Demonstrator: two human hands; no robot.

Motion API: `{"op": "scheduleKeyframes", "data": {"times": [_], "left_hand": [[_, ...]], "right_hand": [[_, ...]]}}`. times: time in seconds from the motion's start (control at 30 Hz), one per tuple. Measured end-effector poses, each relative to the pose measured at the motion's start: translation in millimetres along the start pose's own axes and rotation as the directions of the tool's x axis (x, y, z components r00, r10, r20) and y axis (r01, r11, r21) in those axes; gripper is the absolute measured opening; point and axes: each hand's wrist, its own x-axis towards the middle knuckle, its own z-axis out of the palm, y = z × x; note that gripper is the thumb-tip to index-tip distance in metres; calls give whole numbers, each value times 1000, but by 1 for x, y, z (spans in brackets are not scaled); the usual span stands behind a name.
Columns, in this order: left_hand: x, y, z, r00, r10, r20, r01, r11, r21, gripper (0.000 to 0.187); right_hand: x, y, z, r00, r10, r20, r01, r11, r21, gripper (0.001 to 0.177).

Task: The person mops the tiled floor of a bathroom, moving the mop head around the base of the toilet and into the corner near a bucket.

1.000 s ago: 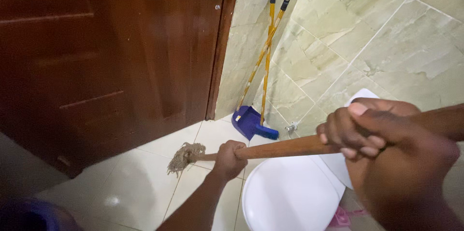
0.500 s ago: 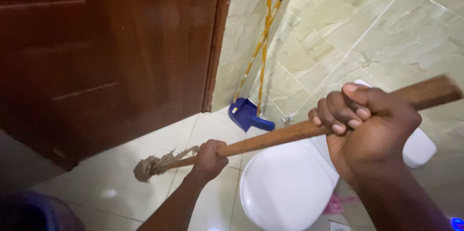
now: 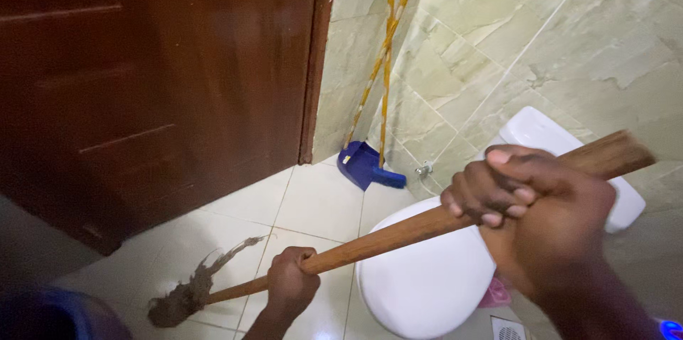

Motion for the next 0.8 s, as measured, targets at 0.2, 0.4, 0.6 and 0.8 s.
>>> {"op": "scheduleKeyframes", "data": {"times": [0.2, 0.4, 0.6, 0.8], "left_hand": [[14, 57, 17, 995, 101, 16, -96, 973, -210, 14], [77, 72, 40, 930, 359, 80, -340, 921, -190, 15], [87, 74, 57, 873, 463, 155, -437, 882, -178, 6], [84, 69, 53, 948, 153, 279, -152, 988, -23, 19]], "right_hand": [[-14, -47, 12, 992, -118, -51, 111, 985, -129, 34], [-29, -34, 27, 961, -265, -84, 217, 904, -370, 37], [-27, -31, 1, 951, -175, -256, 119, 968, -221, 36], [6, -17, -35, 861, -126, -493, 93, 991, -92, 35]]}}
